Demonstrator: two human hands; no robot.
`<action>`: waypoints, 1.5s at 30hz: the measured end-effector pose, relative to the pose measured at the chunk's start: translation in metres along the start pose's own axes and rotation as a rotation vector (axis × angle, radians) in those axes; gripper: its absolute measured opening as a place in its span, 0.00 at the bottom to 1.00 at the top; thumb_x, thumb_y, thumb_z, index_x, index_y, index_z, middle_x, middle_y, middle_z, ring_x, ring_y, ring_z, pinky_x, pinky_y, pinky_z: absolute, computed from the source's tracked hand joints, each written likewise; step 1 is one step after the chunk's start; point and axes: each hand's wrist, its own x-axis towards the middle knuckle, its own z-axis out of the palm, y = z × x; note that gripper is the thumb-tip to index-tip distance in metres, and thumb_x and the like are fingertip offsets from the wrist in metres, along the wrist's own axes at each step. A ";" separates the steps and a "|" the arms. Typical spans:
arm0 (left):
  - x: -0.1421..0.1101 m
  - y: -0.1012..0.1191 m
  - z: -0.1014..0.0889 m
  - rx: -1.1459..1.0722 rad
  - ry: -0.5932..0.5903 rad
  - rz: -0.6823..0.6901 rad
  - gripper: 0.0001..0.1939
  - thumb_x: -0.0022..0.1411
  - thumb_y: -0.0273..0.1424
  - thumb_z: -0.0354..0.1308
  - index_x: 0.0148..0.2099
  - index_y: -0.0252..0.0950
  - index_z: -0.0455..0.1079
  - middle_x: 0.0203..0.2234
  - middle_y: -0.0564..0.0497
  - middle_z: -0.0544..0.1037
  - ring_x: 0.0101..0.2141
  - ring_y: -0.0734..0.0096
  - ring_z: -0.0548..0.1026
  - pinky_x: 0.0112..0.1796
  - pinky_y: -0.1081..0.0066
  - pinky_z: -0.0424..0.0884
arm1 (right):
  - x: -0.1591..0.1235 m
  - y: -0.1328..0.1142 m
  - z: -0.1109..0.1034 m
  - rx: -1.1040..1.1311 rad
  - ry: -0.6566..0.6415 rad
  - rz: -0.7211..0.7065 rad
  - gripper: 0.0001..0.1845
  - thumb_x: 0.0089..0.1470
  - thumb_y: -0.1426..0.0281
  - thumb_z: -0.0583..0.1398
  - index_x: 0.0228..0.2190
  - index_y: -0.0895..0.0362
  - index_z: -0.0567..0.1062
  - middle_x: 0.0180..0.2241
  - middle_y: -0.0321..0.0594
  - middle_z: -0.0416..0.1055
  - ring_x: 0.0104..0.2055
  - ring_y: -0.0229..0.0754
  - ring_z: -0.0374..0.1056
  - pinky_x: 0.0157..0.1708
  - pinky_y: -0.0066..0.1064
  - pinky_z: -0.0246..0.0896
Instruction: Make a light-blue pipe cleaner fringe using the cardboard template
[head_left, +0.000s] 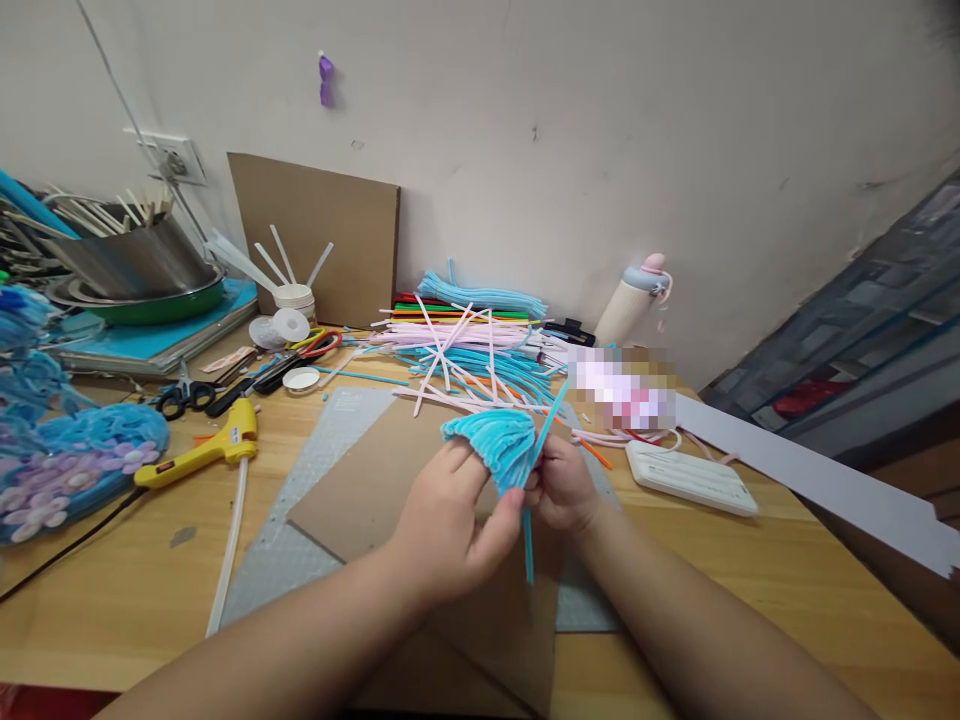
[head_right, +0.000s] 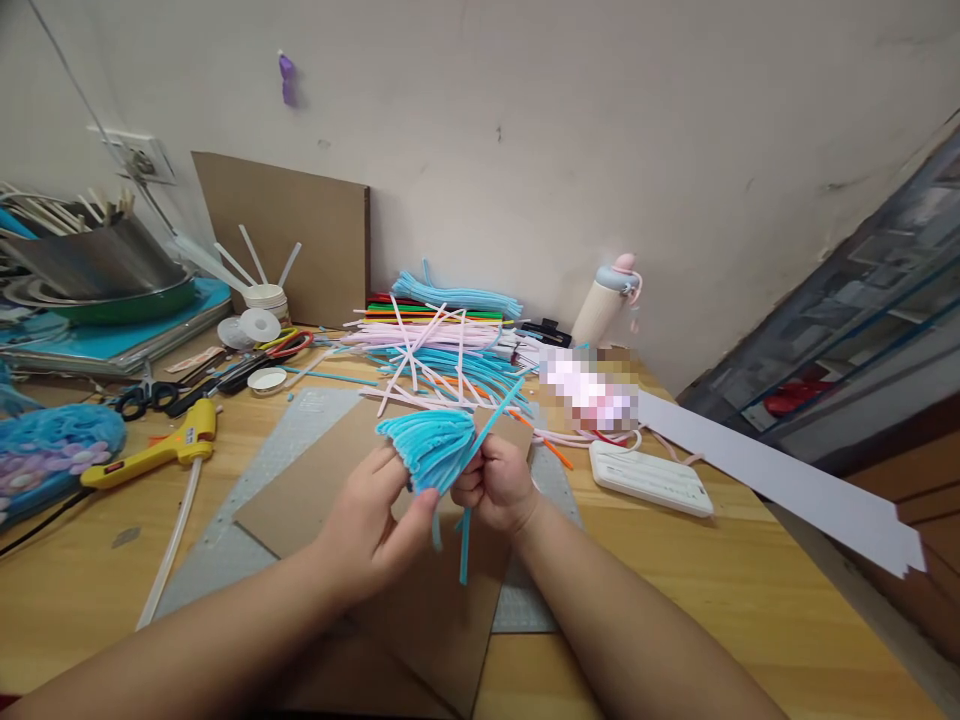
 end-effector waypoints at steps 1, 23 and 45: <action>0.001 -0.002 0.000 -0.037 0.003 -0.014 0.16 0.60 0.30 0.46 0.50 0.34 0.65 0.45 0.43 0.71 0.46 0.62 0.67 0.46 0.64 0.64 | -0.001 -0.001 0.002 0.007 0.000 -0.021 0.21 0.41 0.67 0.57 0.15 0.56 0.47 0.14 0.26 0.39 0.15 0.27 0.32 0.12 0.17 0.33; 0.007 -0.025 -0.008 -0.255 0.105 0.052 0.20 0.63 0.34 0.38 0.43 0.35 0.70 0.39 0.44 0.74 0.40 0.63 0.70 0.43 0.64 0.64 | -0.005 -0.012 0.003 0.104 -0.217 0.134 0.18 0.43 0.72 0.55 0.14 0.56 0.48 0.14 0.26 0.39 0.14 0.26 0.33 0.10 0.16 0.32; 0.013 -0.033 0.000 0.045 0.420 -0.158 0.15 0.56 0.33 0.52 0.47 0.37 0.61 0.43 0.45 0.66 0.47 0.62 0.64 0.46 0.61 0.61 | -0.009 -0.008 0.027 -0.130 0.254 -0.335 0.20 0.45 0.62 0.61 0.18 0.57 0.56 0.15 0.25 0.43 0.14 0.25 0.37 0.12 0.16 0.31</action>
